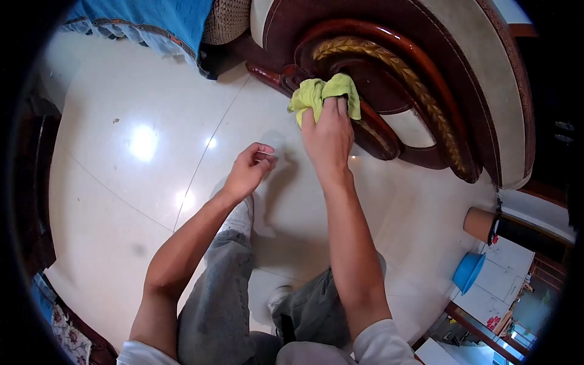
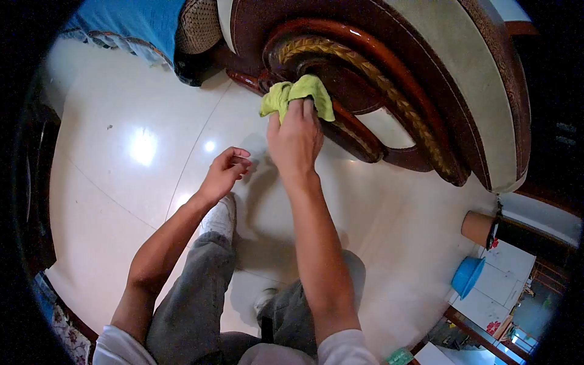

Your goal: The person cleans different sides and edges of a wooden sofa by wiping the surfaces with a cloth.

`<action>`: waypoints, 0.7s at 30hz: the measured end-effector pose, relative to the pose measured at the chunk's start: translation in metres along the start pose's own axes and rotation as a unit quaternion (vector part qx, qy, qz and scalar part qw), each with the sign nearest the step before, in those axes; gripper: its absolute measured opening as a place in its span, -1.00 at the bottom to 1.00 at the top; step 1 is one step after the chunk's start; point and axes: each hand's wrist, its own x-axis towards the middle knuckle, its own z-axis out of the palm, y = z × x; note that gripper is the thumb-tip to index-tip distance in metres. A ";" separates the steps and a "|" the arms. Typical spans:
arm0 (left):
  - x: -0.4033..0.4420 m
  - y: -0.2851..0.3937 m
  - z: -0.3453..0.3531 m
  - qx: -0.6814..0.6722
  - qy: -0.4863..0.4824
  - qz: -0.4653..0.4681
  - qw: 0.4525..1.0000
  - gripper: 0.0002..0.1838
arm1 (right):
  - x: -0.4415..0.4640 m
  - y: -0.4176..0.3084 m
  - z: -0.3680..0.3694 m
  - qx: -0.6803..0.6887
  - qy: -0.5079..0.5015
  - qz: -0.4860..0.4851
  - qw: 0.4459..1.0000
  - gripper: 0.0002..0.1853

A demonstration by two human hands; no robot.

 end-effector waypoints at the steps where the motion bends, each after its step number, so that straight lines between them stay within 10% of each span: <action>1: 0.001 -0.002 0.000 -0.003 0.003 -0.003 1.000 -0.69 | 0.003 0.008 -0.003 -0.003 0.006 0.006 1.000 -0.60; 14: 0.014 -0.005 0.017 0.017 -0.031 -0.001 0.999 -0.68 | -0.016 0.035 -0.057 -0.151 -0.086 0.112 0.978 -0.53; 21: 0.011 -0.020 -0.007 -0.001 0.008 0.001 1.000 -0.67 | -0.014 0.017 -0.007 -0.049 0.037 0.013 0.998 -0.42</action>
